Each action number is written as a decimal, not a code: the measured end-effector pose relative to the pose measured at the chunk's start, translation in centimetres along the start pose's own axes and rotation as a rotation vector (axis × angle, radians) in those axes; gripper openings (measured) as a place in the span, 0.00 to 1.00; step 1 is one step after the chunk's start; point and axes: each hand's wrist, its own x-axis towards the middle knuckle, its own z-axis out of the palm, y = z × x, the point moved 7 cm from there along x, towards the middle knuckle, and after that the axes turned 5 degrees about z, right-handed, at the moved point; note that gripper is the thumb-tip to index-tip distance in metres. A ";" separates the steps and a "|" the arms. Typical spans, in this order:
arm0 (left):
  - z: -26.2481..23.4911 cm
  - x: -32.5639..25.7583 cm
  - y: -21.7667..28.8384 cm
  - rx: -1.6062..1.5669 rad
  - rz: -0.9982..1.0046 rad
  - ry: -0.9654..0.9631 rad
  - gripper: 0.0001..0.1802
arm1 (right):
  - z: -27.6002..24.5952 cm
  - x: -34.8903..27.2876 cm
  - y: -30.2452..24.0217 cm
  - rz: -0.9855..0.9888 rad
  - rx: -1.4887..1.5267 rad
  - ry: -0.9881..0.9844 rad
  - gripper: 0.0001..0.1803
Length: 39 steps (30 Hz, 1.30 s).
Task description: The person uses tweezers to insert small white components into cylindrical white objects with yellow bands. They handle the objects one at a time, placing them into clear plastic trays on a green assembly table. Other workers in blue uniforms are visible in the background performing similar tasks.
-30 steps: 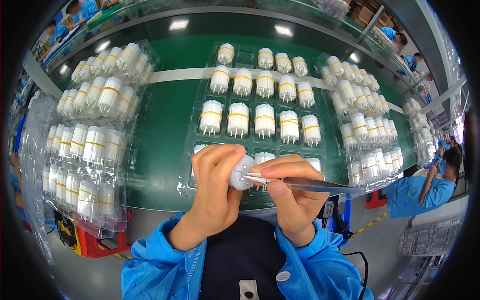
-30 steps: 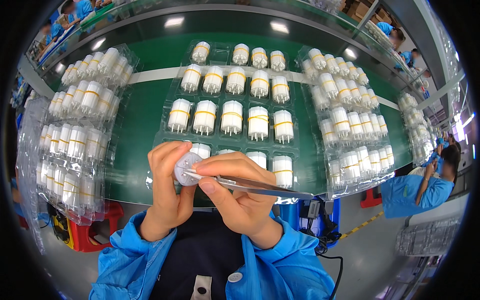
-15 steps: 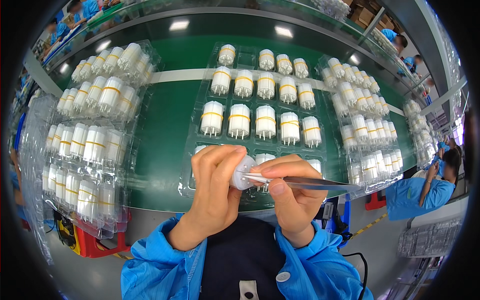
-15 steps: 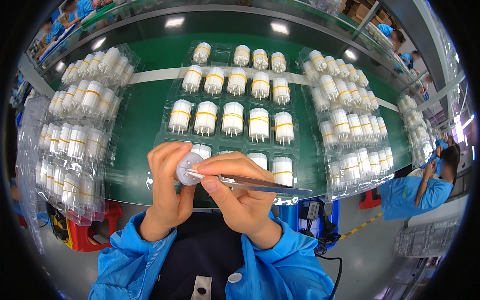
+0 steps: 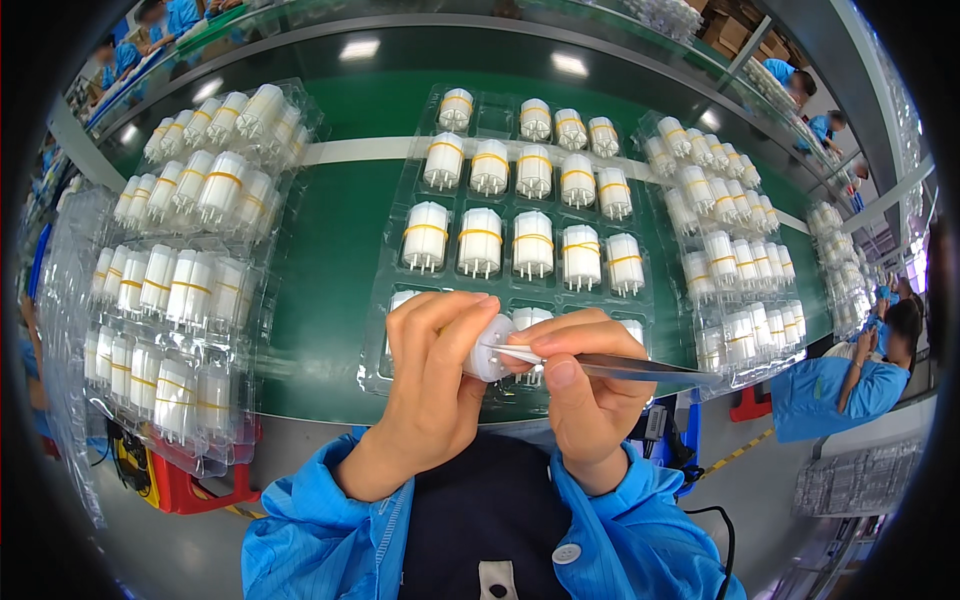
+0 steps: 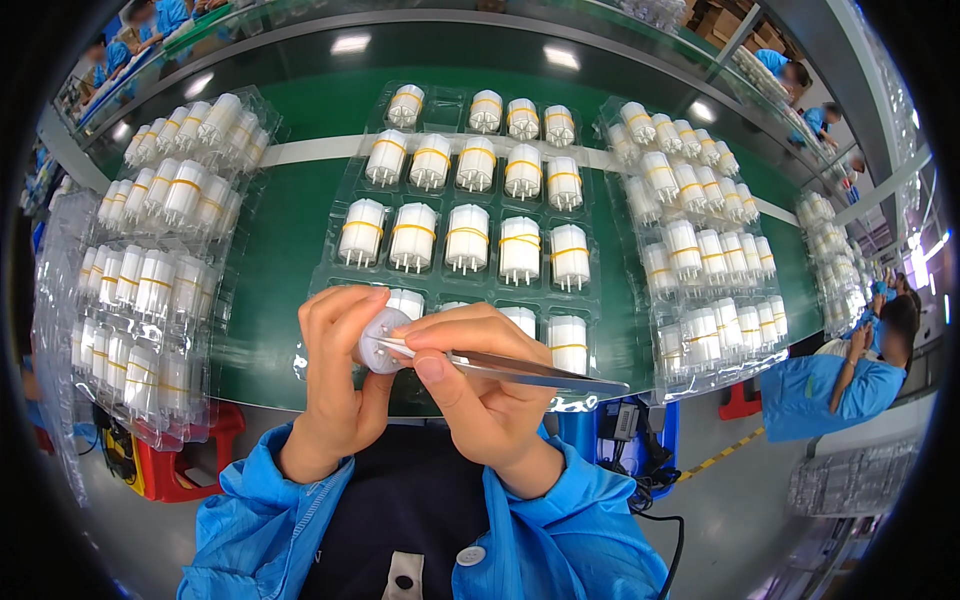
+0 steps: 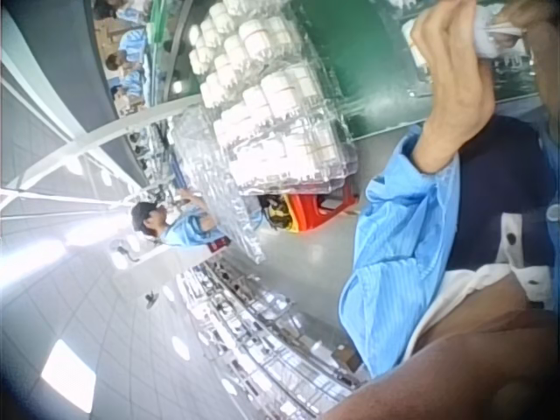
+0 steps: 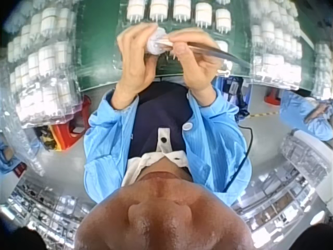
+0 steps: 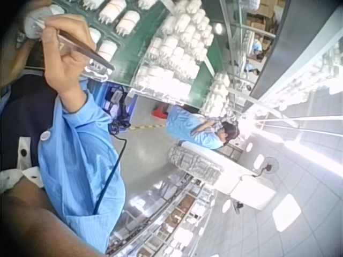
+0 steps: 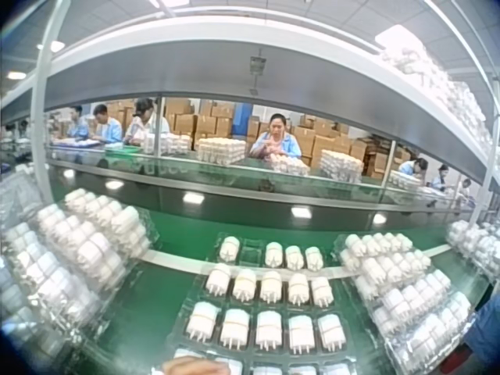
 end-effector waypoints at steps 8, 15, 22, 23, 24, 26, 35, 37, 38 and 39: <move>0.0 0.0 0.0 0.003 0.002 0.002 0.41 | 0.1 0.1 -0.2 0.001 -0.075 -0.013 0.06; -0.1 0.0 -0.2 -0.012 0.001 -0.016 0.39 | 0.1 0.4 -0.7 -0.041 -0.131 -0.067 0.07; 0.0 0.1 -0.4 -0.019 0.000 -0.034 0.37 | 0.6 1.3 -1.9 -0.114 -0.316 -0.151 0.06; 0.1 0.0 -0.5 -0.014 0.006 -0.036 0.37 | 0.8 1.5 -2.1 -0.118 -0.334 -0.179 0.06; 0.1 0.0 -0.5 -0.011 0.013 -0.040 0.37 | 1.0 1.6 -2.4 -0.122 -0.353 -0.206 0.06; -0.2 0.4 0.1 -0.028 0.040 -0.043 0.37 | 0.8 1.6 -2.4 -0.108 -0.289 -0.216 0.06; 0.0 0.5 -0.2 -0.106 -0.026 -0.089 0.38 | 0.3 1.5 -1.9 -0.119 -0.275 -0.172 0.05; 0.1 0.4 -0.2 -0.082 -0.012 -0.095 0.38 | 0.7 1.7 -2.3 -0.120 -0.347 -0.189 0.06; 0.1 0.3 -0.3 -0.063 0.001 -0.096 0.38 | 1.0 1.8 -2.5 -0.133 -0.396 -0.210 0.06; 0.2 0.2 -0.3 -0.045 0.016 -0.096 0.38 | 1.2 1.8 -2.8 -0.147 -0.447 -0.231 0.06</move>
